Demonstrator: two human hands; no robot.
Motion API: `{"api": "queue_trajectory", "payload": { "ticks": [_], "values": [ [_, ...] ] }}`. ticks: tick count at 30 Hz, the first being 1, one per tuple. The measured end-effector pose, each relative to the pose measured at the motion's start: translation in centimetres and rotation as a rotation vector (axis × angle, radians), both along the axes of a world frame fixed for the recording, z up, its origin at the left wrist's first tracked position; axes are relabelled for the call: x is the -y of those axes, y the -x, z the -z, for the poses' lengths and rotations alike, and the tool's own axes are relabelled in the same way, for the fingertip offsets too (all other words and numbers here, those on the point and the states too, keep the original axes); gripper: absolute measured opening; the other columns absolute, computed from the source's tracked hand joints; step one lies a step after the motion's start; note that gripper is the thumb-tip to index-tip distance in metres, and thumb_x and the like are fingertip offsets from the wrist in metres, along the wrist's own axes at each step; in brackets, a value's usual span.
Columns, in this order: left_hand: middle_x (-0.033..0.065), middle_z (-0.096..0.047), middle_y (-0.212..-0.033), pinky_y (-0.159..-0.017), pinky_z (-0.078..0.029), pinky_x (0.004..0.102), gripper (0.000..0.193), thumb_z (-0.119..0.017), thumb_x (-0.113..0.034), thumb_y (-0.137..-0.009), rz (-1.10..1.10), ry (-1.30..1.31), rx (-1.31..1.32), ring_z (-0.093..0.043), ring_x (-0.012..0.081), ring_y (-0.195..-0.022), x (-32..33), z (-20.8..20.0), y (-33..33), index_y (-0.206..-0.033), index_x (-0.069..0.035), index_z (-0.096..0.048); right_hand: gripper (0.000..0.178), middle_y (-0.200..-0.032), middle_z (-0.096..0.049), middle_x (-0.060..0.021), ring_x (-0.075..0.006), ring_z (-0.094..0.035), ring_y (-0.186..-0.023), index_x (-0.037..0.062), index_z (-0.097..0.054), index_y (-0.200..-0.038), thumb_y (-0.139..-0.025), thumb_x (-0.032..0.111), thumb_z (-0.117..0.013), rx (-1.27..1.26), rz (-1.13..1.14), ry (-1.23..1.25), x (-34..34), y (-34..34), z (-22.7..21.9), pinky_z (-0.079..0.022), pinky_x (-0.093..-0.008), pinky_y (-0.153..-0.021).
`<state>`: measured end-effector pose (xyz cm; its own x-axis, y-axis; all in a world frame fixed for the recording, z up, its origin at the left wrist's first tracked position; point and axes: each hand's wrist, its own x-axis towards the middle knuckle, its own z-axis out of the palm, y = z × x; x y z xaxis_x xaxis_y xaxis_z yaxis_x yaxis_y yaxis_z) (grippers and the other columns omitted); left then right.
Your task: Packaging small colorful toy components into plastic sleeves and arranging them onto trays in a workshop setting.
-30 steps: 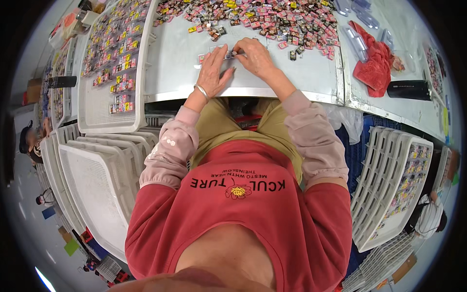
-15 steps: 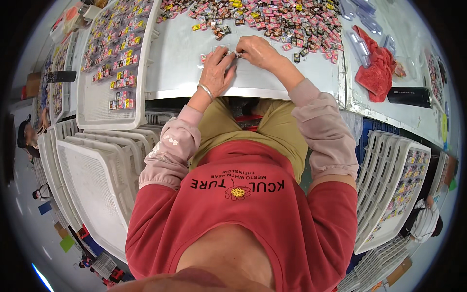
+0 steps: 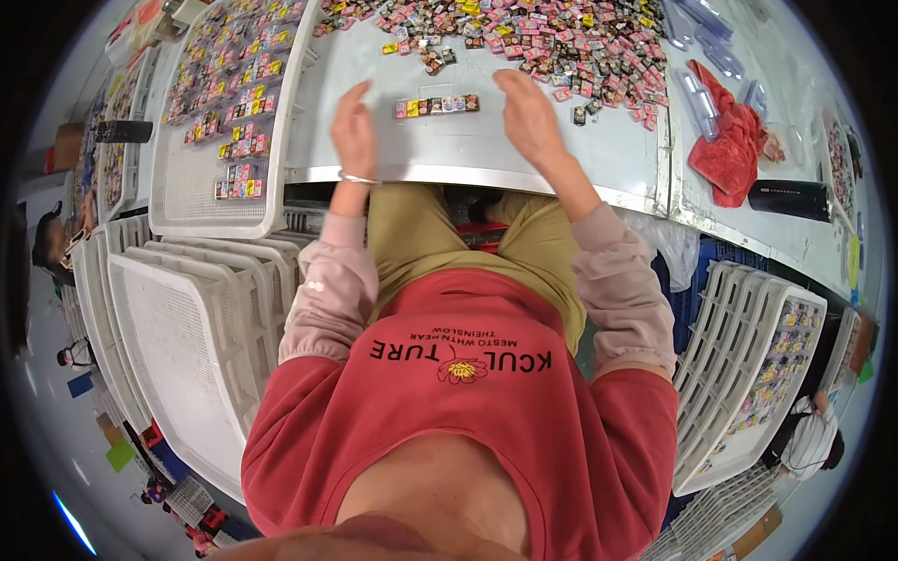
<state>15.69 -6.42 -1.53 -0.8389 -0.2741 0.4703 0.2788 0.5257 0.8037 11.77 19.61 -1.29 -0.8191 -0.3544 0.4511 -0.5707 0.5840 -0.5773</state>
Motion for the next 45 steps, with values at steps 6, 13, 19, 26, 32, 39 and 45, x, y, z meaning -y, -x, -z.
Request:
{"api": "queue_trajectory", "payload": {
  "ticks": [6,13,19,26,32,39,45],
  "values": [
    [0.0099,-0.065,-0.107,-0.086,-0.043,0.0377,0.036,-0.064,-0.015,-0.077,0.063,0.415,0.015,-0.057,0.0273,-0.093,0.4,1.6,-0.9,-0.112,-0.007,-0.063,0.039,-0.115,-0.058,-0.0137,-0.0287,-0.062,-0.093,0.0021,-0.058,-0.114,-0.078,-0.009,-0.048,0.307,-0.010,0.122,1.8,-0.8,0.5,-0.049,-0.0340,-0.081],
    [0.0060,-0.063,-0.109,-0.088,-0.041,0.0370,0.036,-0.069,-0.018,-0.073,0.139,0.470,0.113,-0.055,0.0270,-0.098,-1.9,1.8,-1.4,-0.107,-0.008,-0.065,0.041,-0.113,-0.059,-0.0151,-0.0344,-0.055,-0.100,0.0002,-0.060,-0.109,-0.071,-0.010,-0.047,0.058,0.081,-0.109,0.7,-2.9,0.9,-0.046,-0.0383,-0.088],
    [0.0130,-0.060,-0.113,-0.089,-0.044,0.0375,0.037,-0.062,-0.002,-0.074,0.313,0.259,0.048,-0.055,0.0294,-0.101,-4.0,1.5,-2.7,-0.110,-0.004,-0.064,0.045,-0.115,-0.058,-0.0153,-0.0352,-0.053,-0.105,0.0010,-0.062,-0.109,-0.068,-0.010,-0.046,-0.063,0.174,-0.108,-1.5,-4.5,0.4,-0.044,-0.0406,-0.090],
    [0.0088,-0.056,-0.121,-0.087,-0.040,0.0393,0.046,-0.054,0.003,-0.068,0.260,0.520,-0.017,-0.050,0.0281,-0.106,-4.7,1.5,-3.2,-0.112,-0.007,-0.062,0.056,-0.132,-0.048,-0.0132,-0.0335,-0.042,-0.123,0.0028,-0.053,-0.124,-0.071,-0.010,-0.046,-0.092,-0.020,-0.322,2.0,-6.0,0.3,-0.032,-0.0454,-0.103],
    [0.0030,-0.055,-0.126,-0.087,-0.035,0.0367,0.053,-0.051,0.004,-0.066,0.254,0.639,0.078,-0.048,0.0250,-0.110,-4.9,1.0,-3.4,-0.117,-0.009,-0.061,0.061,-0.137,-0.045,-0.0084,-0.0301,-0.038,-0.129,0.0040,-0.050,-0.129,-0.071,-0.010,-0.044,-0.064,-0.041,-0.421,2.4,-6.4,0.8,-0.026,-0.0495,-0.108],
    [0.0107,-0.055,-0.121,-0.086,-0.038,0.0414,0.044,-0.053,0.000,-0.071,0.277,0.135,0.064,-0.049,0.0292,-0.107,-3.1,1.8,-2.4,-0.114,-0.007,-0.061,0.053,-0.129,-0.052,-0.0137,-0.0324,-0.046,-0.121,0.0034,-0.058,-0.121,-0.072,-0.012,-0.044,0.095,-0.017,0.137,0.8,-3.4,1.1,-0.038,-0.0386,-0.101],
    [0.0098,-0.053,-0.121,-0.087,-0.037,0.0414,0.040,-0.058,-0.007,-0.075,0.229,0.602,0.010,-0.047,0.0305,-0.108,-5.1,0.9,-3.0,-0.115,-0.008,-0.061,0.038,-0.110,-0.057,-0.0152,-0.0314,-0.054,-0.102,0.0026,-0.065,-0.106,-0.073,-0.007,-0.047,-0.014,-0.079,-0.199,3.0,-1.7,-0.4,-0.044,-0.0384,-0.087]
  ]
}}
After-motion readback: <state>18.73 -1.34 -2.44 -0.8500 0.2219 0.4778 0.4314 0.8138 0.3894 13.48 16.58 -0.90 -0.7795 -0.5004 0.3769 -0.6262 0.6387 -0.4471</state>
